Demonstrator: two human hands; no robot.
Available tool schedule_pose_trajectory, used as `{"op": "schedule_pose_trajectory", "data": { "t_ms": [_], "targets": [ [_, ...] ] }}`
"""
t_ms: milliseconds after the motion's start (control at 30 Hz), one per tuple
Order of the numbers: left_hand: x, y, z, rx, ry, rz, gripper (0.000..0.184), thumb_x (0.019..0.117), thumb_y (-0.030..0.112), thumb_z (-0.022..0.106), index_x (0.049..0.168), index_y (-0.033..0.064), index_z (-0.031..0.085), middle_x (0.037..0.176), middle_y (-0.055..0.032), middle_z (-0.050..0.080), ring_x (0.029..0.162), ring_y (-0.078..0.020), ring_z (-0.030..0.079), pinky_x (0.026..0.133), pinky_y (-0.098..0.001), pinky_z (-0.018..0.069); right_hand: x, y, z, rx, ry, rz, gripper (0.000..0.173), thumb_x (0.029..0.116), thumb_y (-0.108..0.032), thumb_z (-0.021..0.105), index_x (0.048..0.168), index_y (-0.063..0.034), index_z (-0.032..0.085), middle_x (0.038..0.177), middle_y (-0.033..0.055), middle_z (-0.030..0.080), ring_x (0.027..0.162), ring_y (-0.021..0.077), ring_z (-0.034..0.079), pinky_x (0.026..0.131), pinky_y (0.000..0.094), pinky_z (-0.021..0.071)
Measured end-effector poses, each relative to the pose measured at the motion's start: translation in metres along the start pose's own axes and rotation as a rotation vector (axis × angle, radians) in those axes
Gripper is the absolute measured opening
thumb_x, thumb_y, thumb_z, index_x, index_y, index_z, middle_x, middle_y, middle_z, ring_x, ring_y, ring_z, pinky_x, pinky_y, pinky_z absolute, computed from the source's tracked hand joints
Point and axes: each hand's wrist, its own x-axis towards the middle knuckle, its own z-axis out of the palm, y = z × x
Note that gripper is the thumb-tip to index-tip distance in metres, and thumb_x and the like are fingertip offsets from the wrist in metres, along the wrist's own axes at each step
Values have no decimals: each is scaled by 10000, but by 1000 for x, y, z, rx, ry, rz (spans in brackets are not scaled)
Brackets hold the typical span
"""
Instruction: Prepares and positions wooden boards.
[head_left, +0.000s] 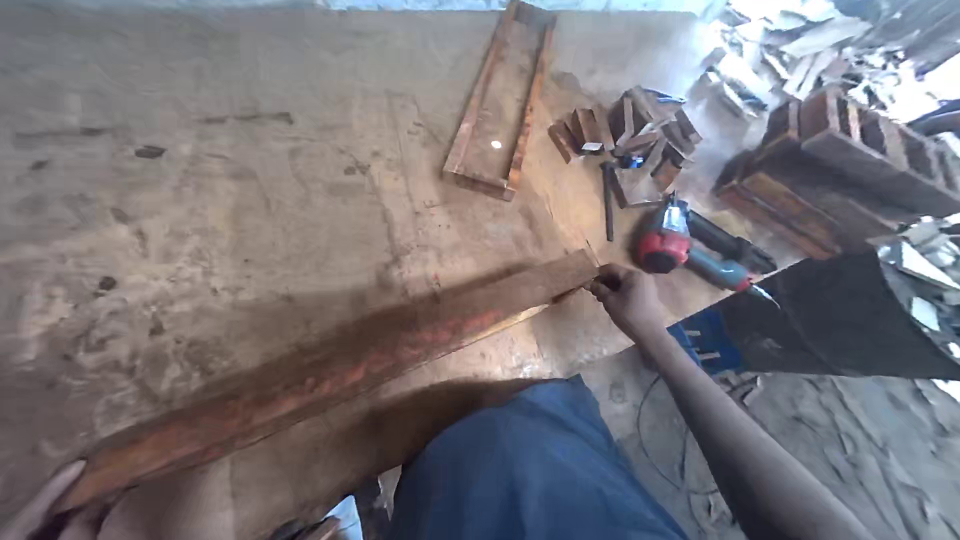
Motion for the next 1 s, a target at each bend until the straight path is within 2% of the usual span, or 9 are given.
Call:
{"op": "schedule_pose_trajectory", "data": {
  "t_ms": [100,233,333,400,533,667,733,900,1000],
  "targets": [
    [9,-4,7,0,-25,43,364,979,112,679,1332,22,668,1249,-127,721,1086,-142,720,985,-308,577,16,9,-2,46,14,13,78,925,-134,741,978,-78,731,821,49,734,702,186,714,697,454,628],
    [7,23,31,97,-15,174,337,1003,106,624,1325,23,681,1264,-167,713,1100,-184,722,996,-327,566,28,27,-22,18,55,46,78,926,-113,730,972,-50,728,846,88,737,730,235,720,725,510,619],
    [10,44,62,71,55,264,298,986,97,654,1267,21,718,1196,-173,735,1033,-195,739,945,-340,589,33,58,-38,35,88,34,86,925,-111,739,967,-40,717,835,88,739,716,230,726,717,500,632],
    [15,57,74,16,15,260,304,969,80,652,1258,10,715,1167,-188,737,989,-214,739,913,-376,590,37,70,-50,18,89,53,81,925,-79,730,982,-23,717,840,102,742,715,236,729,721,497,633],
    [31,64,75,-116,-114,228,345,925,57,697,1266,6,691,1106,-149,741,888,-136,720,815,-313,604,44,79,-66,-63,39,105,100,926,-101,723,980,-17,715,855,129,736,740,277,728,752,555,618],
    [40,69,64,-148,-224,166,392,899,78,742,1282,23,681,1110,-129,732,860,-114,693,783,-306,597,47,78,-70,-55,2,124,93,923,-101,733,962,-17,720,827,117,740,721,261,729,743,532,622],
    [42,70,62,-104,-248,158,415,908,100,738,1306,14,657,1105,-142,725,861,-123,689,790,-314,595,48,80,-69,-41,6,113,82,912,-85,733,946,-12,720,819,121,737,712,265,724,739,536,619],
    [32,75,72,187,-146,273,373,968,143,663,1321,22,658,1216,-177,713,1038,-206,724,923,-365,590,44,83,-66,59,32,133,97,922,-99,736,954,-11,713,811,103,737,701,234,725,730,488,630],
    [29,79,75,162,-125,228,369,964,141,674,1312,17,659,1176,-146,726,1008,-148,723,914,-324,594,44,86,-67,92,33,117,99,916,-120,758,934,-27,728,797,84,742,689,213,725,720,467,633]
  ]
}}
